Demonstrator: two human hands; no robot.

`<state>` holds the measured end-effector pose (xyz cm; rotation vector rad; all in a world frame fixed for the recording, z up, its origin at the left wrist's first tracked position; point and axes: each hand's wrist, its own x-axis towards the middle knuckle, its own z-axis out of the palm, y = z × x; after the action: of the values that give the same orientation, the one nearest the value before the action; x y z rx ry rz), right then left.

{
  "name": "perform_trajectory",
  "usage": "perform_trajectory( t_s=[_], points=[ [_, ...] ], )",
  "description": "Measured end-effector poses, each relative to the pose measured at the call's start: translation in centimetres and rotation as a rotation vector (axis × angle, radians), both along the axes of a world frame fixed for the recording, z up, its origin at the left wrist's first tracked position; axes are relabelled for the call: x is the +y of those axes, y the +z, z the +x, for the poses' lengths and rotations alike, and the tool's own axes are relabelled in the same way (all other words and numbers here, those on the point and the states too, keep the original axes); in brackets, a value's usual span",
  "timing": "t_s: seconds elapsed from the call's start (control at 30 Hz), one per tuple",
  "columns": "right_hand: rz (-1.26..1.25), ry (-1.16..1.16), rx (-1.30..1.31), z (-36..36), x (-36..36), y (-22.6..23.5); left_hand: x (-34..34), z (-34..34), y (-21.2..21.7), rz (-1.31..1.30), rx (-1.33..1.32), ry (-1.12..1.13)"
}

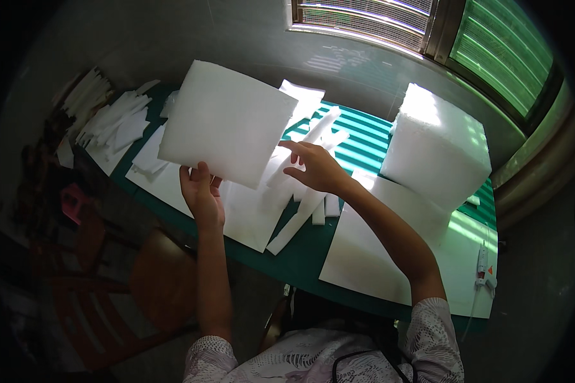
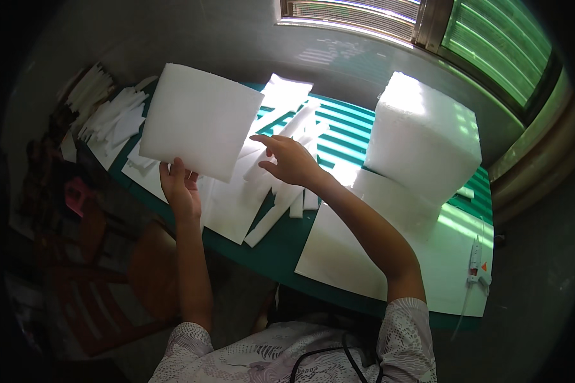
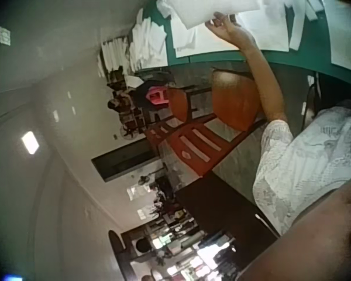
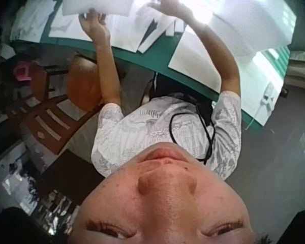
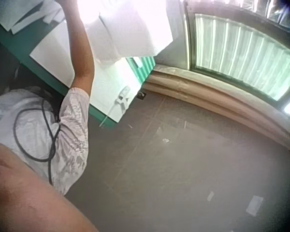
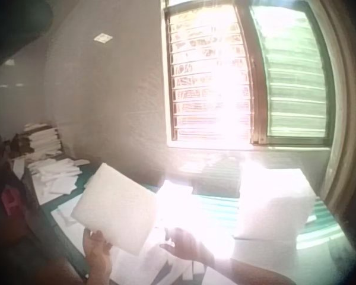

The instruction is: Using a hot glue gun to assemble various pieces of white foam into a larger structure.

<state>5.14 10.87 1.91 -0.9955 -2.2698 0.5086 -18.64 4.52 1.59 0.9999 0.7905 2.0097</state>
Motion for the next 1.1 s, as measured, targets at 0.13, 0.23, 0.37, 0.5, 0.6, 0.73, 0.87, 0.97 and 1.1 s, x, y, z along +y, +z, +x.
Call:
perform_trajectory(
  t_s=[0.13, 0.23, 0.37, 0.5, 0.6, 0.73, 0.87, 0.97, 1.1],
  points=[
    [0.08, -0.058, -0.188, -1.0, 0.0, -0.6, -0.6, 0.0, 0.2, -0.03, -0.043, -0.042],
    [0.03, -0.088, -0.268, -0.2, 0.5, -1.5, -1.2, -0.6, 0.9, -0.003, -0.096, -0.042],
    [0.044, -0.103, -0.264, 0.4, 0.9, -2.0, -2.0, -4.1, 1.9, 0.119, -0.176, 0.038],
    [0.022, -0.106, -0.302, 0.0, 0.6, -1.8, -3.4, -9.3, 3.1, 0.261, -0.213, 0.021],
    [0.051, -0.108, -0.273, 0.3, 0.2, -2.0, -4.8, -9.9, 4.3, 0.268, -0.248, 0.167],
    [0.219, -0.158, -0.212, 1.3, -2.0, -1.0, -6.0, -10.2, 2.3, 0.223, -0.202, 0.092],
    [0.213, -0.113, -0.163, 4.3, -5.1, 1.7, -7.0, -4.6, 1.1, 0.118, -0.126, 0.041],
    [-0.194, 0.002, 0.239, 6.1, -7.8, 4.3, -8.6, -0.3, -0.5, -0.056, -0.158, -0.108],
    [-0.534, -0.082, 0.543, 9.6, -10.3, 4.2, -10.0, 6.5, -2.7, -0.173, -0.15, -0.399]
  ],
)
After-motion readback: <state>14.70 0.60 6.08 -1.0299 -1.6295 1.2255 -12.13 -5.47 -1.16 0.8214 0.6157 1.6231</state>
